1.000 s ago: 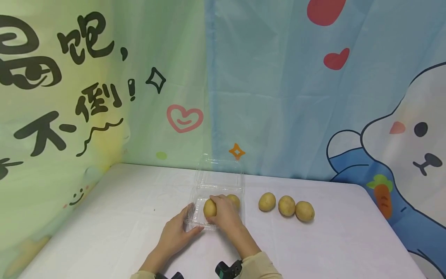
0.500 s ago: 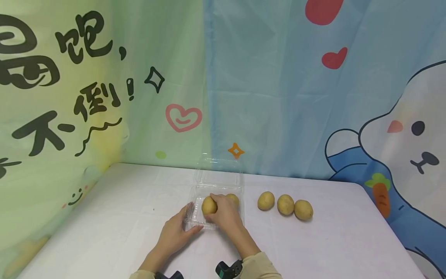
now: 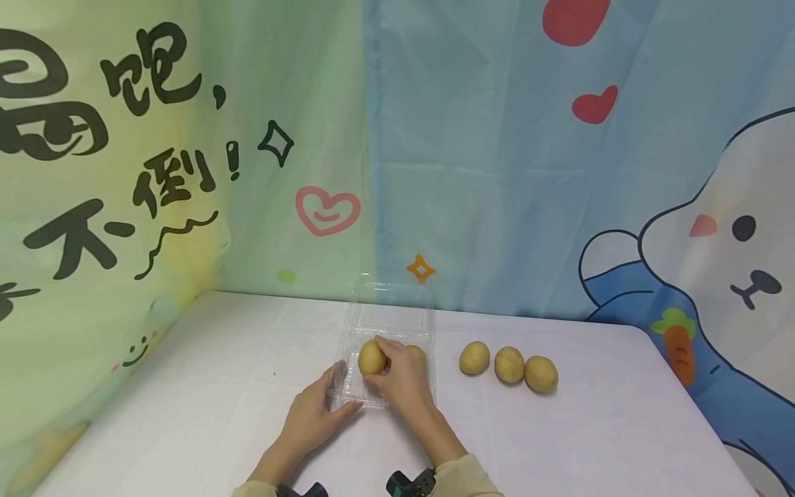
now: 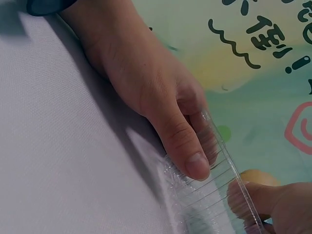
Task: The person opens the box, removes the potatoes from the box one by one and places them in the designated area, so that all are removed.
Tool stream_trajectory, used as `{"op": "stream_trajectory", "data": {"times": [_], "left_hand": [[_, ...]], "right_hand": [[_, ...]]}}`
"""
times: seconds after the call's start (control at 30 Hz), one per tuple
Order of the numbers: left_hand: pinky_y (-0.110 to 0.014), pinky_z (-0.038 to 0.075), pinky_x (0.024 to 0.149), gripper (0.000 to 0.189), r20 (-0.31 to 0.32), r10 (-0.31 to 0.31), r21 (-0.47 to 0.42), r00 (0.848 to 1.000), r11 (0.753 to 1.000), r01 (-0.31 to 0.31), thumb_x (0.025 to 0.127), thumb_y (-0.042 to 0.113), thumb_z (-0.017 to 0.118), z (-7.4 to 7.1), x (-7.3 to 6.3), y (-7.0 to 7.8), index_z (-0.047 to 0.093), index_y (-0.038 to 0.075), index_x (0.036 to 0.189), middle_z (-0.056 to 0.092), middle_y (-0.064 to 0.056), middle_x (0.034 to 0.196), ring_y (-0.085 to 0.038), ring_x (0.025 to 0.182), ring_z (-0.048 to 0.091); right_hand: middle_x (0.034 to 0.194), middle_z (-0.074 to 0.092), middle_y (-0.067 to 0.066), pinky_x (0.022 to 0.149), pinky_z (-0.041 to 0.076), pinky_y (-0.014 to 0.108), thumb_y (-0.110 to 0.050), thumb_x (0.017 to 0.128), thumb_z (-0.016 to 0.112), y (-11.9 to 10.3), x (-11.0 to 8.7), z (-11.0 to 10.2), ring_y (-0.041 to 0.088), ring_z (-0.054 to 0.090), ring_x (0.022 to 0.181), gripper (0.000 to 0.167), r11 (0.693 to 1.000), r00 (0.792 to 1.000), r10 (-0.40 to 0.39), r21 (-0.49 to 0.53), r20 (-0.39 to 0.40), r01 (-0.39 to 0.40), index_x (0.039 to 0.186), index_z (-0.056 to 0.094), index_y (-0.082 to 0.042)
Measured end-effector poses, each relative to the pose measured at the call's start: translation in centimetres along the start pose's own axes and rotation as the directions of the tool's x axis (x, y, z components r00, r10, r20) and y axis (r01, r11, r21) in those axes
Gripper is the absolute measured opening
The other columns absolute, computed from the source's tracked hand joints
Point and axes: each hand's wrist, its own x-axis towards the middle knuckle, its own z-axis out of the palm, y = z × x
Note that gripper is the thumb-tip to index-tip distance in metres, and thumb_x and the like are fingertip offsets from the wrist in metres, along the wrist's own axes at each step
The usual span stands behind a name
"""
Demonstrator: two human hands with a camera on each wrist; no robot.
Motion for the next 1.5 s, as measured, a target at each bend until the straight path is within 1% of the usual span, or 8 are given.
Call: {"op": "stream_trajectory", "data": {"times": [0.2,0.33,0.5,0.73,0.93,1.2,1.33,1.5], "left_hand": [[-0.050,0.047,0.099,0.083,0.001,-0.002,-0.009,1.000,1.000,0.002,0.080,0.058,0.065,0.2,-0.1,0.0,0.043,0.005,0.140,0.055,-0.016,0.135,-0.035,0.120,0.056],[-0.049,0.047,0.099,0.083,-0.006,0.002,-0.005,1.000,1.000,-0.002,0.080,0.058,0.065,0.3,-0.1,-0.1,0.044,0.005,0.140,0.056,-0.015,0.135,-0.035,0.120,0.057],[-0.049,0.047,0.099,0.084,-0.021,0.009,0.002,1.000,1.000,-0.009,0.079,0.059,0.065,0.1,0.0,-0.1,0.045,0.004,0.140,0.057,-0.016,0.134,-0.036,0.119,0.057],[-0.049,0.046,0.101,0.084,-0.015,-0.005,0.000,1.000,1.000,0.005,0.079,0.059,0.065,0.1,0.0,0.0,0.044,0.005,0.140,0.056,-0.016,0.135,-0.035,0.121,0.056],[-0.049,0.046,0.101,0.084,-0.019,-0.005,-0.004,1.000,1.000,0.005,0.080,0.058,0.066,0.1,0.0,0.0,0.044,0.005,0.140,0.056,-0.016,0.134,-0.035,0.121,0.056],[-0.049,0.045,0.102,0.085,-0.006,-0.013,-0.002,1.000,1.000,0.013,0.080,0.059,0.065,0.1,0.0,0.0,0.043,0.004,0.140,0.056,-0.017,0.135,-0.035,0.121,0.055],[-0.049,0.046,0.101,0.086,-0.010,-0.010,0.000,1.000,1.000,0.010,0.079,0.060,0.065,0.2,0.0,0.0,0.043,0.004,0.141,0.056,-0.017,0.134,-0.035,0.121,0.056],[-0.049,0.046,0.101,0.085,-0.019,-0.009,-0.002,1.000,1.000,0.009,0.079,0.059,0.065,0.2,0.0,0.0,0.043,0.005,0.141,0.057,-0.017,0.134,-0.035,0.120,0.056]], "right_hand": [[0.125,0.063,0.008,0.082,0.056,0.021,-0.014,0.065,0.086,-0.2,-0.6,-0.6,0.020,0.066,0.103,0.071,0.991,0.995,0.062,0.126,-0.074,-0.052,0.130,0.058,-0.009],[0.127,0.062,0.007,0.083,0.056,0.023,-0.011,0.065,0.086,-0.5,-1.1,-1.4,0.021,0.067,0.105,0.073,0.964,0.990,0.094,0.257,-0.109,-0.063,0.132,0.057,-0.010],[0.129,0.060,0.003,0.086,0.055,0.025,-0.012,0.067,0.085,-0.4,-1.8,-2.9,0.020,0.065,0.109,0.073,0.933,0.983,0.139,0.348,-0.121,-0.089,0.134,0.055,-0.013],[0.131,0.058,0.001,0.087,0.054,0.021,-0.017,0.067,0.086,0.7,-2.9,-5.2,0.018,0.066,0.107,0.075,0.938,0.963,0.205,0.316,-0.175,-0.142,0.135,0.055,-0.018],[0.131,0.059,0.008,0.082,0.054,0.015,-0.017,0.064,0.087,1.9,-3.9,-6.5,0.021,0.067,0.103,0.075,0.942,0.944,0.215,0.307,-0.251,-0.134,0.133,0.056,-0.013],[0.131,0.058,0.010,0.080,0.052,0.011,-0.018,0.065,0.087,3.5,-5.0,-7.1,0.025,0.066,0.105,0.075,0.923,0.912,0.299,0.328,-0.281,-0.201,0.133,0.056,-0.014],[0.131,0.059,0.009,0.079,0.052,0.011,-0.016,0.064,0.087,4.3,-5.5,-7.3,0.025,0.066,0.102,0.074,0.920,0.893,0.309,0.341,-0.327,-0.193,0.131,0.058,-0.012],[0.131,0.059,0.011,0.076,0.050,0.007,-0.015,0.064,0.088,5.4,-5.9,-7.4,0.018,0.066,0.098,0.073,0.918,0.862,0.338,0.336,-0.378,-0.212,0.130,0.059,-0.011]]}}
